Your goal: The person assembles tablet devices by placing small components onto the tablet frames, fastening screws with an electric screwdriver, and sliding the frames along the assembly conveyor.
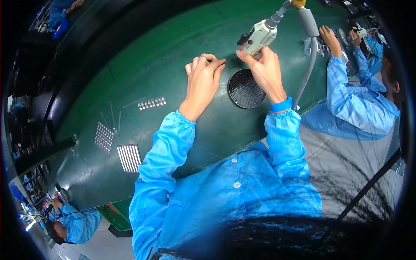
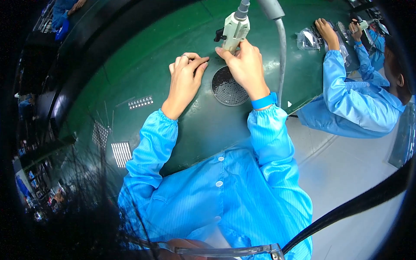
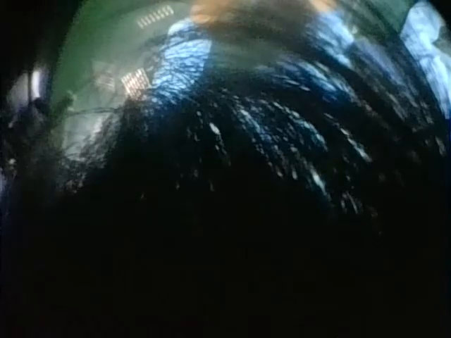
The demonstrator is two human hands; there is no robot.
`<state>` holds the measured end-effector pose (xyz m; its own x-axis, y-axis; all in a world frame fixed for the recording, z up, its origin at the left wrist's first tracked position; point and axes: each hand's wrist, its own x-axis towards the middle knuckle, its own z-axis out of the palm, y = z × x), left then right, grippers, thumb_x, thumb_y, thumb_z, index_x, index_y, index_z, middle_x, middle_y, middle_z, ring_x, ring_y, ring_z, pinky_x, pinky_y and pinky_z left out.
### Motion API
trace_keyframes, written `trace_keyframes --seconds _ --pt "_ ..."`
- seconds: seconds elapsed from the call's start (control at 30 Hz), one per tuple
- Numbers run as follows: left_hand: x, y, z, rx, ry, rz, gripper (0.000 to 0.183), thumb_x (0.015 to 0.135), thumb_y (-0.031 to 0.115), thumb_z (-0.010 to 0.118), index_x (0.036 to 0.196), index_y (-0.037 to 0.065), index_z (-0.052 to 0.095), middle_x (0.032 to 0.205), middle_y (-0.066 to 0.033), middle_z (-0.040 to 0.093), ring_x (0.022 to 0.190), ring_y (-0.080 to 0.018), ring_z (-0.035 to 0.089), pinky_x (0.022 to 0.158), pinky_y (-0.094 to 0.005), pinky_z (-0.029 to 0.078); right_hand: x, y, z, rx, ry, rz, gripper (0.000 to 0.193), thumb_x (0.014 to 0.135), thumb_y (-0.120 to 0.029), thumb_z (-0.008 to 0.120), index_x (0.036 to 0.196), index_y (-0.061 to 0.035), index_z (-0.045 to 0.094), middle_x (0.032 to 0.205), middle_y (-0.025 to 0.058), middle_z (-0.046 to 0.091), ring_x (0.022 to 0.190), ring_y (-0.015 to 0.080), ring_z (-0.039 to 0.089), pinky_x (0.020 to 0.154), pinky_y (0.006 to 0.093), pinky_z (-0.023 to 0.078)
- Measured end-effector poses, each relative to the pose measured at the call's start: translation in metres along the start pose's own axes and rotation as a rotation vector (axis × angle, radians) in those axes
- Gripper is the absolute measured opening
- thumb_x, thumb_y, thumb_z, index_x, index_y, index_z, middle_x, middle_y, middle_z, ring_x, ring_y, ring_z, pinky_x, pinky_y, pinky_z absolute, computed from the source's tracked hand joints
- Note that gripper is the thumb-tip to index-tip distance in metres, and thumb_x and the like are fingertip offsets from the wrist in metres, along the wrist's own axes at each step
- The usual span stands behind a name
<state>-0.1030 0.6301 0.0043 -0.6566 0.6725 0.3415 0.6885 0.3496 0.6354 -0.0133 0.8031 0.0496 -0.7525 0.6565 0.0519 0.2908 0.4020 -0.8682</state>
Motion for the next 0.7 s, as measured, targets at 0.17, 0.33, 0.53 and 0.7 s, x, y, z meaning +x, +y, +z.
trace_keyframes --seconds 0.17,0.33,0.53,0.7 --pt "-0.002 -0.004 0.0 0.014 -0.021 -0.012 0.022 0.094 0.017 0.074 0.114 0.009 0.078 0.112 -0.004 0.065 0.098 -0.0224 0.056 0.091 -0.0382 0.037 -0.004 -0.009 0.011 0.075 -0.024 0.005 0.036 0.085 -0.027 0.081 0.102 0.0023 0.071 0.074 0.0112 0.073 0.06 0.0166 0.065 0.057 0.0343 0.049" --pt "0.0 -0.003 -0.005 -0.005 -0.031 -0.031 0.023 0.093 0.016 0.074 0.114 0.009 0.078 0.112 -0.0043 0.065 0.101 -0.0226 0.056 0.091 -0.0382 0.037 -0.006 -0.022 0.016 0.071 -0.053 0.009 0.033 0.085 -0.025 0.081 0.101 0.0027 0.072 0.074 0.0103 0.073 0.061 0.0148 0.064 0.057 0.0333 0.049" --pt "-0.002 0.002 -0.01 -0.117 -0.053 -0.058 0.028 0.09 0.02 0.077 0.116 0.009 0.077 0.115 -0.0048 0.064 0.11 -0.0233 0.056 0.096 -0.0375 0.036 -0.018 -0.037 0.004 0.187 -0.035 -0.034 0.028 0.088 -0.018 0.08 0.103 0.0038 0.072 0.081 0.0095 0.075 0.068 0.0124 0.067 0.063 0.0307 0.052" --pt "-0.009 0.027 -0.008 -0.232 -0.073 -0.017 0.028 0.083 0.029 0.084 0.106 0.014 0.08 0.116 -0.0006 0.062 0.111 -0.0224 0.054 0.099 -0.0384 0.035 -0.041 -0.055 -0.018 0.243 -0.053 0.056 0.027 0.089 -0.014 0.078 0.107 0.0056 0.071 0.094 0.011 0.077 0.084 0.0136 0.072 0.073 0.0296 0.055"
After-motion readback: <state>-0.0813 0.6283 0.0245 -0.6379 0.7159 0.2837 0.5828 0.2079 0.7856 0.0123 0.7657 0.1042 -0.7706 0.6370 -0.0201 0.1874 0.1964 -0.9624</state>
